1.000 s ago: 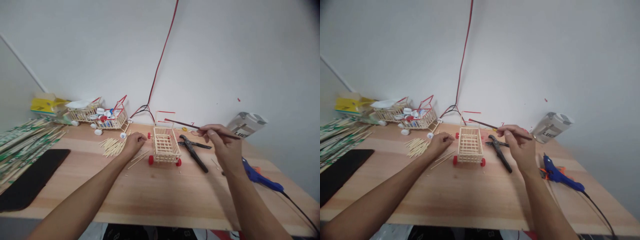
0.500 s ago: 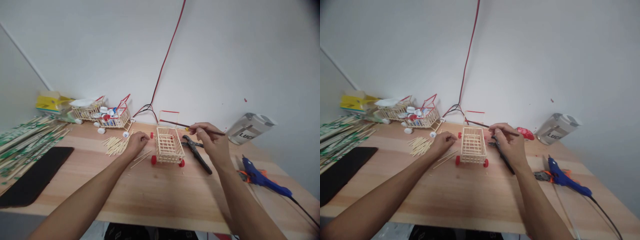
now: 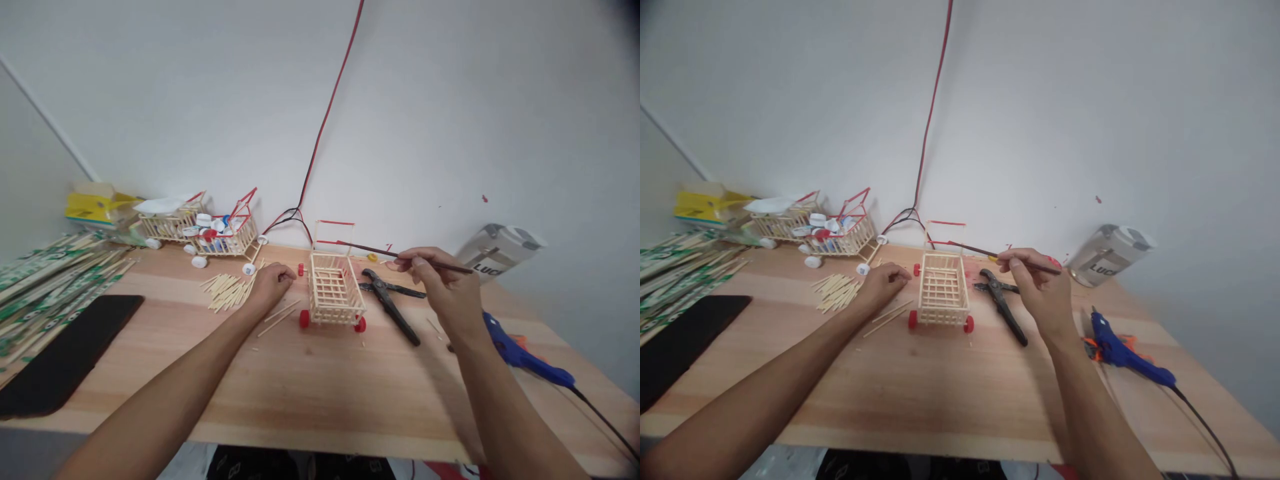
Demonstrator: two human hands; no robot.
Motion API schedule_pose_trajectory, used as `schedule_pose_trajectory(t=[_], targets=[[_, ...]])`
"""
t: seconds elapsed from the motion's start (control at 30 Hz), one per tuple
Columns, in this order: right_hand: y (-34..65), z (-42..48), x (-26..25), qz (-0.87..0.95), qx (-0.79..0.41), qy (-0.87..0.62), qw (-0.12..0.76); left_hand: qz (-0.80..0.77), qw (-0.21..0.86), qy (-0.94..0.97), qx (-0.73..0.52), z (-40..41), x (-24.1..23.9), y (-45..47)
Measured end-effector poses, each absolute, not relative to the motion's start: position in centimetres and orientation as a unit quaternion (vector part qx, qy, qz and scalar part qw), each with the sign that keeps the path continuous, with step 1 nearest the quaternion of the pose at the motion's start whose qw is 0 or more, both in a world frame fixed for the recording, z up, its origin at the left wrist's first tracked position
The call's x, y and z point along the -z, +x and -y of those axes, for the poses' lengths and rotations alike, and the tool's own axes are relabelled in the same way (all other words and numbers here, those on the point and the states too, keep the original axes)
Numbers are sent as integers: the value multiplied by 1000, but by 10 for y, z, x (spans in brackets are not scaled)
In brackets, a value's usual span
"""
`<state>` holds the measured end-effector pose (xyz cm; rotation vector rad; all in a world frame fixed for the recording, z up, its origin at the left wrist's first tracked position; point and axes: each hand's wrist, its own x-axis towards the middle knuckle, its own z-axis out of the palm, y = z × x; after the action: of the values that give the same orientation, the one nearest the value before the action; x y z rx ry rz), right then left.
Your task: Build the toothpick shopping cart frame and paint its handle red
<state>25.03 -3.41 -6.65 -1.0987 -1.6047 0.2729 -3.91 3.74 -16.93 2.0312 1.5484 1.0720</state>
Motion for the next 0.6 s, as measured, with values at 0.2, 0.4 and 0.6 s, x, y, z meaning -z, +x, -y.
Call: schedule_pose_trajectory(t=[0.2,0.4,0.6], targets=[[265,37,67,676,-106,-475,553,-545,183,722,-384,-39,170,-39],[266,42,65,674,-94,-472,560,-541,185,722,-389,-39,171,-39],[245,52,67,725,-85,-449,515,-545,185,722,-383,-39,171,-39]])
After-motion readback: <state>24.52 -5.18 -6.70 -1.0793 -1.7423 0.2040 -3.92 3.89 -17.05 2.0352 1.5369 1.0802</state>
